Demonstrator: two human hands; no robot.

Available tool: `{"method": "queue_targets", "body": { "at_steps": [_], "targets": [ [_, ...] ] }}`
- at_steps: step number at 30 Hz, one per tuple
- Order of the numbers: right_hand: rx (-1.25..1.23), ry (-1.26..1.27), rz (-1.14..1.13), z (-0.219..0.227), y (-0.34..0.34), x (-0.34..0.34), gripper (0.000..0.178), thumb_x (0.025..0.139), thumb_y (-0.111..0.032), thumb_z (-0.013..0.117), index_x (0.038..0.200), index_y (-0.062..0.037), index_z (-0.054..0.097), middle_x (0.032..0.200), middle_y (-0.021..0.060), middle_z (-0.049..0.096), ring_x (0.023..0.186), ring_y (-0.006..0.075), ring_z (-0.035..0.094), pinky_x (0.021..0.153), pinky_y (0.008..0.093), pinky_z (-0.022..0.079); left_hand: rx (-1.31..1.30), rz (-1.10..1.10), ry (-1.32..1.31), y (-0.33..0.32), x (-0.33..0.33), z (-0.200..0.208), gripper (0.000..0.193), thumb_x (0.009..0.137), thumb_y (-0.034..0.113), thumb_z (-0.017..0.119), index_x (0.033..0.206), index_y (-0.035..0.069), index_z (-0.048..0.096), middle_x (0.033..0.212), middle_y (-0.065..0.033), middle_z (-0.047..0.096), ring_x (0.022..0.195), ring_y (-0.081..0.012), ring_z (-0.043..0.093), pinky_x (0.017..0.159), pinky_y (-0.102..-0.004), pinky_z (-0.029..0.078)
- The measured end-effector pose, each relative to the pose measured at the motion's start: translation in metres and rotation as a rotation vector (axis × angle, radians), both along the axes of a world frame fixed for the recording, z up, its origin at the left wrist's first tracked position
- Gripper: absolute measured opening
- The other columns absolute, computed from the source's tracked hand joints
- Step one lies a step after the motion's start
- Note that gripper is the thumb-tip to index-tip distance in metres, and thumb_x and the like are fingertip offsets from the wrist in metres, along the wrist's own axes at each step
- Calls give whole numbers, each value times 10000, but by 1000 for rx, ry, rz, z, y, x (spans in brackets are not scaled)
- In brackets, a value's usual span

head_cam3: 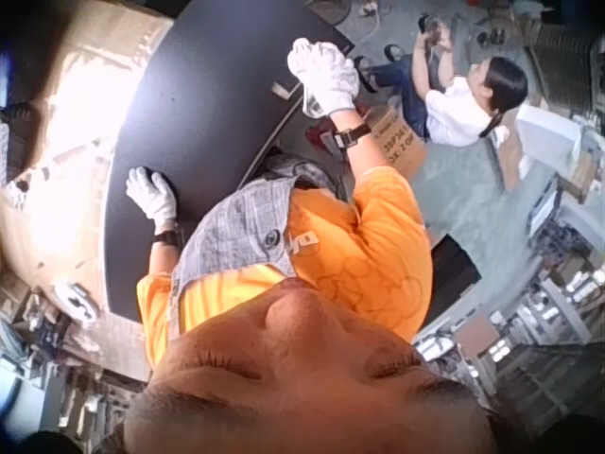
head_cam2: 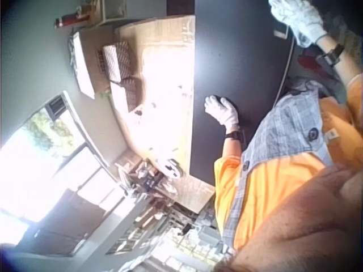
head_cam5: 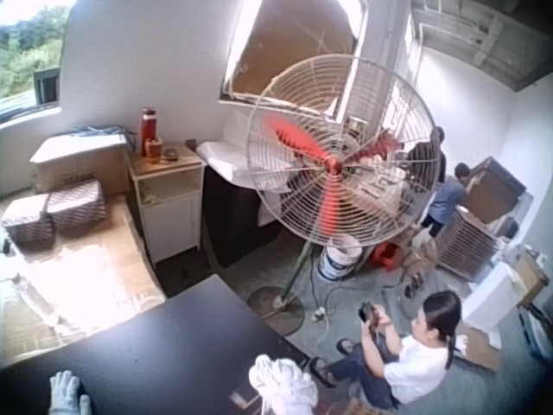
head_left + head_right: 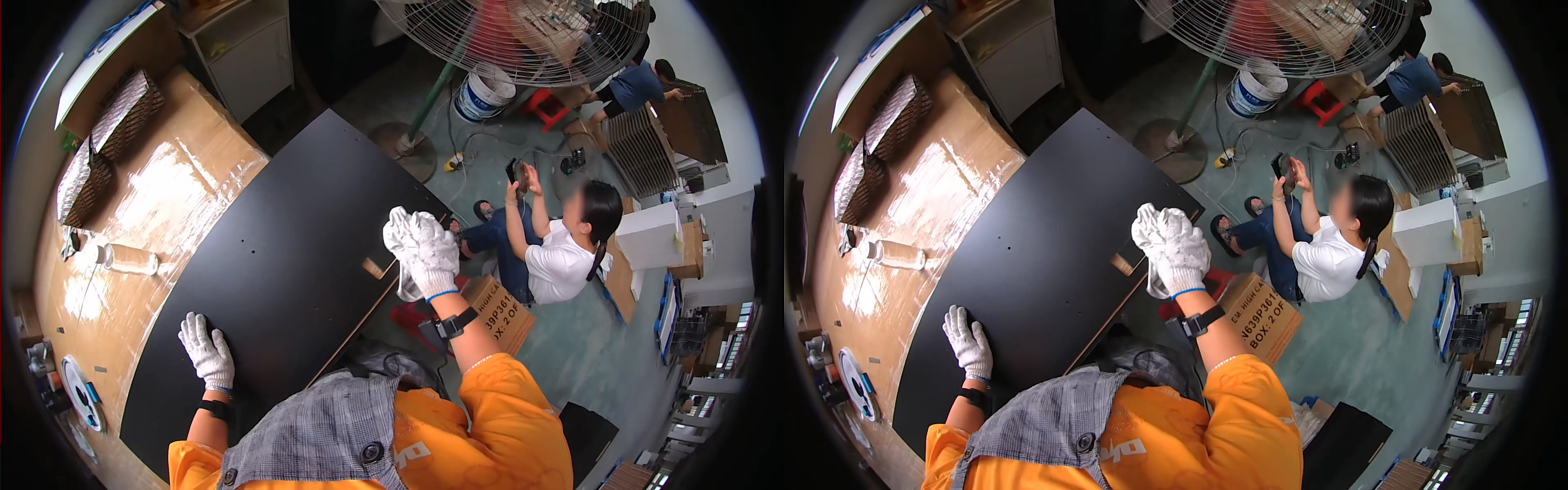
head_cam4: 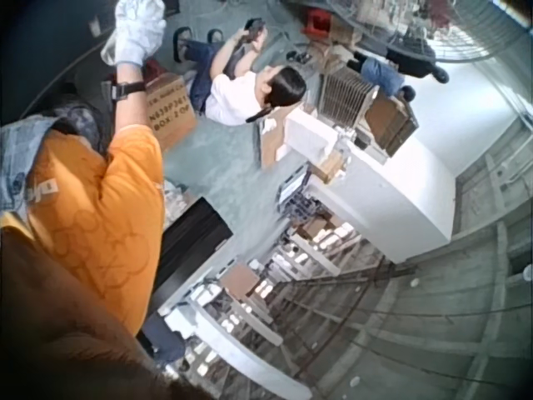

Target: Cleaning and wiping down black wooden furniture panels during manufacturing.

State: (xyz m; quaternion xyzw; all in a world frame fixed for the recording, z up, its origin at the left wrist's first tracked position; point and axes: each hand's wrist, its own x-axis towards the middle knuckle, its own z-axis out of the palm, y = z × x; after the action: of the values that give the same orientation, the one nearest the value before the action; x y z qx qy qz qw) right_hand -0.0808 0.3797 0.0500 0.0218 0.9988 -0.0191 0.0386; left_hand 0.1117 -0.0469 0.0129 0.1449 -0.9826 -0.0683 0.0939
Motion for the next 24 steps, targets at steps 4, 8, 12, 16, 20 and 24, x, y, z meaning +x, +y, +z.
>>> {"method": "queue_targets", "body": {
  "at_steps": [4, 8, 12, 16, 20, 24],
  "targets": [
    [-268, 15, -96, 27, 19, -61, 394, 900, -305, 534, 1187, -43, 593, 1138, 134, 641, 1035, 294, 611, 906, 371, 478, 14, 16, 1, 0, 2, 8, 460, 892, 169, 524, 1326, 32, 461, 1448, -173, 381, 1372, -374, 288, 1150, -500, 154],
    [-1287, -248, -84, 49, 16, -68, 386, 875, -75, 519, 1256, -34, 560, 1172, 96, 632, 1032, 215, 618, 890, 303, 486, 44, 38, -1, 1, 0, 9, 467, 879, 162, 537, 1323, 37, 464, 1443, -170, 387, 1370, -379, 289, 1149, -510, 155],
    [-1646, -474, 137, 70, -66, -44, 488, 817, 50, 474, 1298, -27, 502, 1195, 69, 598, 1092, 143, 567, 950, 281, 456, 72, 15, 15, 6, -4, 15, 469, 865, 153, 553, 1314, 42, 473, 1436, -168, 396, 1364, -390, 294, 1144, -522, 167],
    [66, -421, 942, 55, -186, -5, 694, 820, -452, 549, 1373, -65, 392, 1438, 183, 349, 1342, 360, 311, 1068, 485, 301, 78, 26, 39, 6, -1, 15, 460, 855, 152, 565, 1295, 41, 493, 1419, -172, 415, 1353, -397, 314, 1138, -529, 176],
    [50, -91, 895, 6, -216, -38, 812, 817, -517, 490, 1451, -64, 263, 1451, 194, 310, 1380, 363, 219, 1136, 493, 154, 86, 38, 94, 6, 2, 12, 455, 830, 164, 595, 1262, 37, 524, 1379, -184, 456, 1326, -408, 352, 1125, -536, 209],
    [-40, 186, 380, -12, -193, -164, 591, 820, -417, 538, 1319, -121, 423, 1314, 131, 447, 1240, 320, 403, 1009, 406, 386, 104, 48, 128, 3, 2, 17, 441, 808, 198, 616, 1217, 45, 547, 1321, -182, 496, 1269, -408, 408, 1097, -553, 243]
  ]
}}
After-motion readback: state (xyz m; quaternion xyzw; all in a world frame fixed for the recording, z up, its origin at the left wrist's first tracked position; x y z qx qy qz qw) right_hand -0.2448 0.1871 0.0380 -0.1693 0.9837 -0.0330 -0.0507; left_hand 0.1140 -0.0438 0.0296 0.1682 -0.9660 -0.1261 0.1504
